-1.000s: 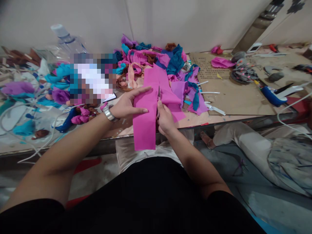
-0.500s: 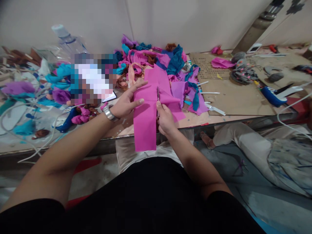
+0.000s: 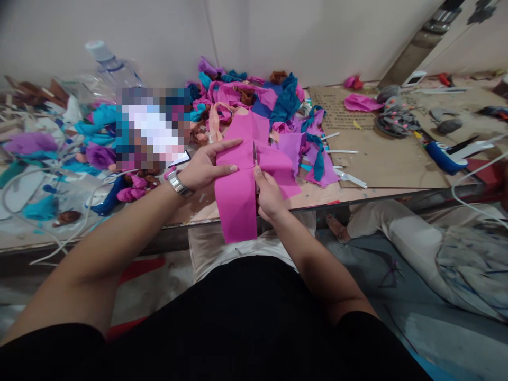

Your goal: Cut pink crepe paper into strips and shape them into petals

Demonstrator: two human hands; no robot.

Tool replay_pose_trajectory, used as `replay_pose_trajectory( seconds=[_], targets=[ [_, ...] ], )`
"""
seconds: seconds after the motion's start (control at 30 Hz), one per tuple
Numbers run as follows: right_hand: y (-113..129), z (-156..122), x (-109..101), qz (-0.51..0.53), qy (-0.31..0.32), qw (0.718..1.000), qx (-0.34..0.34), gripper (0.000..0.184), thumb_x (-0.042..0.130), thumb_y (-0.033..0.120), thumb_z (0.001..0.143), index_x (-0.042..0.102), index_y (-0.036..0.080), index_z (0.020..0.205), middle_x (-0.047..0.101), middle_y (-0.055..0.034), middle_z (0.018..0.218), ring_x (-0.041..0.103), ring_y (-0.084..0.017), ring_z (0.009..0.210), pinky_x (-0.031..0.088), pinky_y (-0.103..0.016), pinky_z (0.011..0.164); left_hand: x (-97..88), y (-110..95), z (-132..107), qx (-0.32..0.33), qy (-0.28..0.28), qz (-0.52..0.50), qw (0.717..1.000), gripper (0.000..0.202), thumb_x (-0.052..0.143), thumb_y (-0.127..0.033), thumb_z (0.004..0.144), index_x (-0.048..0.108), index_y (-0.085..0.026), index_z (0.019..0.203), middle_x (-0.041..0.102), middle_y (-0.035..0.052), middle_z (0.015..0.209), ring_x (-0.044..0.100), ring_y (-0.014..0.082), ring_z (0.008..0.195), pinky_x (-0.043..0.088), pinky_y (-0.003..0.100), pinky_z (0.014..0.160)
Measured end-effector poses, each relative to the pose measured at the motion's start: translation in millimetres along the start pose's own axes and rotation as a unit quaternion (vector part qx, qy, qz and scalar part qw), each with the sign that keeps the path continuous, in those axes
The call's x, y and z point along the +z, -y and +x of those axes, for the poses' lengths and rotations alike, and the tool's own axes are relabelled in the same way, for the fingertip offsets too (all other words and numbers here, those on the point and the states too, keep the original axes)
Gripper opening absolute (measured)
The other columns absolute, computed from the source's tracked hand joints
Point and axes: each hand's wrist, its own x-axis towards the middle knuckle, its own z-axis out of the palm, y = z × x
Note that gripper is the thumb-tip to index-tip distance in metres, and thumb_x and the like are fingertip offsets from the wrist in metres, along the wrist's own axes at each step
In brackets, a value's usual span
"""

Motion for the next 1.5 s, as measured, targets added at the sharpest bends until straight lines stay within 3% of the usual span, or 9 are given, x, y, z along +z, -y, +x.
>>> replay_pose_trajectory(
  seconds=[0.23, 0.43, 0.6, 0.7, 0.9, 1.1, 1.37, 1.5],
  targets=[
    [-4.5, 2.3, -3.6, -0.004, 0.018, 1.000, 0.001, 0.062, 0.082, 0.082, 0.073, 0.062, 0.025, 0.090, 0.069, 0.0016, 0.070, 0.067, -0.019, 0.069, 0.047, -0.030, 0.055, -0.6, 1.0, 0.2, 0.004, -0.018, 0.007, 1.000, 0.089, 0.094, -0.055, 0.076, 0.063, -0.024, 0.153, 0.062, 0.0133, 0.158, 0.059, 0.0376, 0.148, 0.046, 0.058, 0.127],
    [-5.4, 2.7, -3.5, 0.002, 0.018, 1.000, -0.001, 0.060, 0.085, 0.077, 0.072, 0.064, 0.026, 0.093, 0.068, 0.0017, 0.067, 0.071, -0.023, 0.076, 0.053, -0.032, 0.060, -3.2, 3.8, 1.7, 0.014, -0.033, 0.009, 0.999, 0.088, 0.095, -0.056, 0.075, 0.065, -0.025, 0.152, 0.060, 0.0125, 0.160, 0.057, 0.0368, 0.150, 0.042, 0.055, 0.131],
    [-4.5, 2.2, -2.6, 0.000, 0.026, 1.000, -0.001, 0.058, 0.083, 0.076, 0.074, 0.065, 0.025, 0.096, 0.079, -0.0035, 0.090, 0.076, -0.027, 0.096, 0.060, -0.036, 0.073, -4.1, 3.8, 1.7, 0.015, -0.027, 0.011, 0.999, 0.088, 0.094, -0.057, 0.075, 0.064, -0.027, 0.153, 0.060, 0.0121, 0.160, 0.056, 0.0364, 0.151, 0.041, 0.055, 0.132],
    [-4.2, 2.5, -1.8, 0.003, 0.031, 1.000, 0.002, 0.056, 0.084, 0.075, 0.074, 0.065, 0.026, 0.094, 0.079, -0.0032, 0.090, 0.077, -0.028, 0.100, 0.061, -0.037, 0.077, -4.3, 4.0, 1.8, 0.017, -0.027, 0.014, 0.999, 0.089, 0.094, -0.058, 0.075, 0.064, -0.026, 0.153, 0.060, 0.0121, 0.161, 0.056, 0.0364, 0.151, 0.041, 0.055, 0.131],
    [-1.5, 0.9, 1.0, 0.015, 0.032, 0.999, 0.000, 0.052, 0.087, 0.071, 0.073, 0.065, 0.026, 0.091, 0.076, 0.0007, 0.081, 0.075, -0.024, 0.085, 0.056, -0.032, 0.064, -5.0, 4.0, 1.3, 0.022, -0.032, 0.018, 0.999, 0.089, 0.095, -0.057, 0.074, 0.065, -0.027, 0.152, 0.060, 0.0116, 0.160, 0.056, 0.0362, 0.151, 0.039, 0.056, 0.133],
    [3.4, -2.1, -0.3, -0.012, 0.001, 1.000, 0.020, 0.058, 0.084, 0.077, 0.074, 0.060, 0.026, 0.085, 0.057, 0.0057, 0.058, 0.058, -0.015, 0.056, 0.041, -0.027, 0.048, -4.6, -0.2, 0.8, 0.022, -0.021, 0.028, 0.999, 0.092, 0.095, -0.059, 0.073, 0.063, -0.027, 0.154, 0.057, 0.0116, 0.163, 0.053, 0.0370, 0.154, 0.037, 0.056, 0.134],
    [2.9, -1.1, 1.2, 0.006, 0.008, 1.000, 0.020, 0.062, 0.083, 0.083, 0.071, 0.059, 0.027, 0.084, 0.063, 0.0031, 0.061, 0.063, -0.019, 0.061, 0.045, -0.030, 0.050, -0.7, -11.3, -0.9, 0.022, 0.008, 0.031, 0.999, 0.096, 0.096, -0.058, 0.072, 0.062, -0.023, 0.155, 0.055, 0.0143, 0.165, 0.049, 0.0368, 0.156, 0.035, 0.054, 0.135],
    [2.6, -1.9, 0.8, -0.008, -0.004, 1.000, 0.026, 0.063, 0.082, 0.084, 0.072, 0.056, 0.028, 0.082, 0.054, 0.0051, 0.054, 0.056, -0.018, 0.053, 0.040, -0.029, 0.047, -1.6, -11.3, -0.1, 0.024, 0.019, 0.034, 0.999, 0.096, 0.098, -0.054, 0.072, 0.062, -0.024, 0.155, 0.055, 0.0148, 0.164, 0.051, 0.0363, 0.156, 0.036, 0.054, 0.135]
  ],
)
